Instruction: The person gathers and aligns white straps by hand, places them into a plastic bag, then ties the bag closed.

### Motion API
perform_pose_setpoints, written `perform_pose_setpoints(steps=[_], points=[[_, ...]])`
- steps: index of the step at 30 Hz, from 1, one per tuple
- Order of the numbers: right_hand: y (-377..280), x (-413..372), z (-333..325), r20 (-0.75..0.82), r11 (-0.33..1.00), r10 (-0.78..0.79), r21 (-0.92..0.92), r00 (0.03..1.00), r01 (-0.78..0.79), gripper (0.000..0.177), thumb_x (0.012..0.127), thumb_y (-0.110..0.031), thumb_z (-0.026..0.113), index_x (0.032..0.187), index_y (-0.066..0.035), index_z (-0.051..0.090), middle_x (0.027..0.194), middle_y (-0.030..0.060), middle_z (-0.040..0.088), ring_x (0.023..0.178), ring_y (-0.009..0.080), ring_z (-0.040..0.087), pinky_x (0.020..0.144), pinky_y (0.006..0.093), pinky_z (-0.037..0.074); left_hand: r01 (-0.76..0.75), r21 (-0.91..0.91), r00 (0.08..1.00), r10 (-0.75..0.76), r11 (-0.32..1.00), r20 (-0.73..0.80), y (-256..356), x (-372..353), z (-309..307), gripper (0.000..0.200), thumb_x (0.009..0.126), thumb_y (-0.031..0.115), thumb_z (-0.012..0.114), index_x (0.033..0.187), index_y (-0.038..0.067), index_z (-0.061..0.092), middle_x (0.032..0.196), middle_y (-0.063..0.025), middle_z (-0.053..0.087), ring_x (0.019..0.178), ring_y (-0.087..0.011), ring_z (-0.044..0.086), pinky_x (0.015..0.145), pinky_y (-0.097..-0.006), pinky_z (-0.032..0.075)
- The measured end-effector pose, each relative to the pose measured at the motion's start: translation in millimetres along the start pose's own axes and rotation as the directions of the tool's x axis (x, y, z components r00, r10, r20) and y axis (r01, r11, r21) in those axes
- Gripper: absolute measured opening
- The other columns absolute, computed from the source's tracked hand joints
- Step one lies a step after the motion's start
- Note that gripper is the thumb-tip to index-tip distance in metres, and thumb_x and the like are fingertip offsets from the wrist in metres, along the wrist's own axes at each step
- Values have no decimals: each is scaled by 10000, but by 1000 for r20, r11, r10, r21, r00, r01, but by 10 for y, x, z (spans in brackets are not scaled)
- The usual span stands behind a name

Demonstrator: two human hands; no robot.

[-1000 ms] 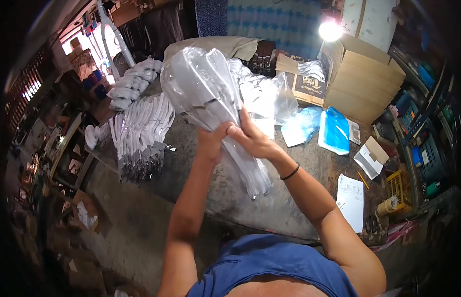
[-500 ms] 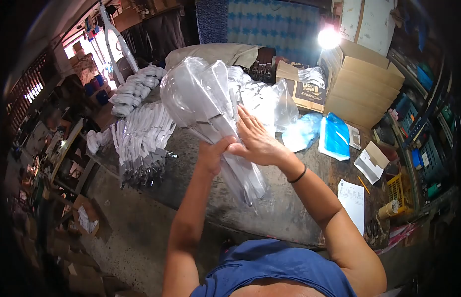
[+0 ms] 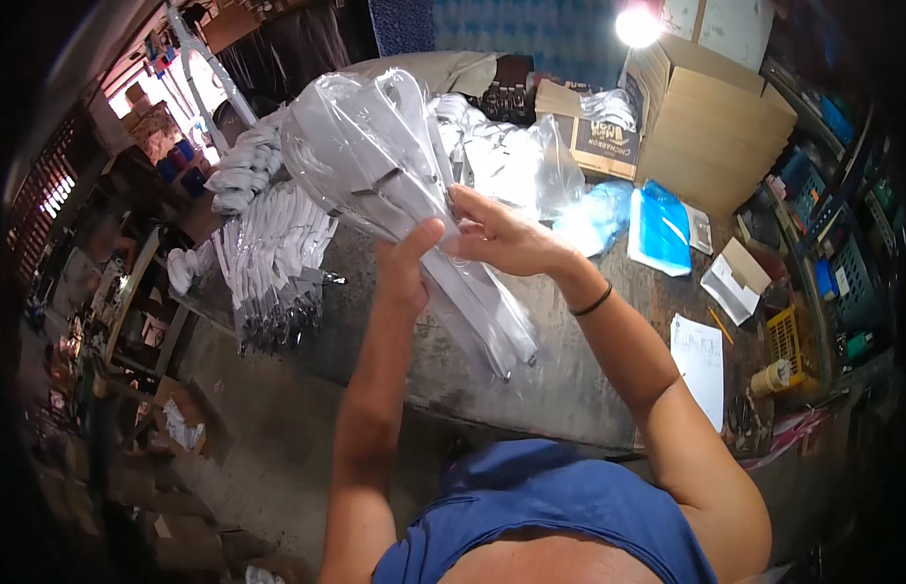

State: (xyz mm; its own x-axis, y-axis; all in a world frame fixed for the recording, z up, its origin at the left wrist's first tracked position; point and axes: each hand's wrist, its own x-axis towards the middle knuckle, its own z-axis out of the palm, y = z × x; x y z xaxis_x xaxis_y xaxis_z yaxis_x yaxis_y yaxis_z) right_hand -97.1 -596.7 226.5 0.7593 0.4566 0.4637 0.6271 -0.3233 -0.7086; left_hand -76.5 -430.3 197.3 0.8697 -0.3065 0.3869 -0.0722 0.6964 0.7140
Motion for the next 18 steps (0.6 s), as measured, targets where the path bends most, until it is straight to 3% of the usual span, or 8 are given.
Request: perform_pose_setpoints(steps=[2, 3, 6, 7, 10, 12, 14, 18], points=[[78, -87, 6, 27, 999, -3, -36, 1000, 4, 830, 833, -291, 697, 1425, 44, 221, 1401, 238, 379, 1245, 325, 453, 1006, 369, 390, 24, -5, 1000, -24, 1000, 18, -26, 9, -33, 562, 758, 76, 689, 1257, -10, 445, 1090, -124, 579, 959, -234, 600, 829, -362, 516], [-92, -100, -9, 59, 991, 135, -31, 989, -134, 964, 786, -317, 736, 1453, 40, 138, 1403, 269, 360, 1260, 342, 434, 1024, 353, 373, 18, 19, 999, -18, 1000, -31, -23, 14, -24, 573, 757, 66, 692, 1267, -9, 440, 1110, -123, 573, 983, -232, 592, 844, -357, 507], [16, -136, 202, -119, 972, -34, -233, 992, 5, 980, 761, -308, 748, 1448, 50, 146, 1362, 308, 392, 1255, 335, 448, 1000, 348, 393, -48, 67, 992, 55, 997, -112, -62, 30, 89, 591, 754, 41, 695, 1283, -8, 434, 1146, -119, 560, 1023, -227, 574, 873, -349, 488], [-13, -136, 192, -117, 981, 90, -163, 989, -108, 998, 744, -294, 751, 1452, 48, 136, 1309, 335, 430, 1196, 322, 494, 957, 337, 416, -119, 94, 981, 132, 988, -144, -77, 26, 138, 598, 752, 26, 696, 1289, -8, 434, 1162, -116, 554, 1041, -222, 565, 887, -345, 477], [-108, -131, 158, -124, 966, 171, -173, 977, -191, 999, 740, -284, 752, 1454, 45, 135, 1291, 335, 447, 1123, 313, 521, 924, 335, 423, -77, 169, 986, 99, 983, -132, -48, 39, 159, 578, 798, -3, 608, 1335, -6, 393, 1233, -125, 507, 1115, -237, 520, 943, -358, 447], [-48, -109, 154, -125, 969, 170, -159, 978, -189, 995, 751, -305, 748, 1456, 40, 135, 1322, 312, 432, 1090, 306, 512, 918, 326, 417, -76, 180, 986, 100, 981, -133, -70, 95, 135, 567, 799, -6, 608, 1326, -9, 399, 1221, -124, 512, 1096, -235, 533, 930, -362, 461], [63, -87, 186, -207, 981, 36, -181, 978, -75, 998, 755, -332, 746, 1457, 36, 139, 1363, 292, 402, 1112, 301, 510, 922, 330, 419, -105, 155, 988, 121, 982, -94, -72, 152, 126, 558, 798, -7, 620, 1315, -4, 410, 1210, -118, 518, 1079, -227, 542, 921, -359, 470], [177, -93, 213, -287, 978, 45, -181, 957, -100, 1014, 749, -358, 752, 1455, 37, 141, 1396, 280, 371, 1153, 298, 498, 936, 336, 416, -131, 132, 987, 142, 983, -76, -122, 254, 85, 547, 794, -3, 636, 1299, -5, 425, 1193, -114, 529, 1050, -223, 556, 906, -357, 483]])
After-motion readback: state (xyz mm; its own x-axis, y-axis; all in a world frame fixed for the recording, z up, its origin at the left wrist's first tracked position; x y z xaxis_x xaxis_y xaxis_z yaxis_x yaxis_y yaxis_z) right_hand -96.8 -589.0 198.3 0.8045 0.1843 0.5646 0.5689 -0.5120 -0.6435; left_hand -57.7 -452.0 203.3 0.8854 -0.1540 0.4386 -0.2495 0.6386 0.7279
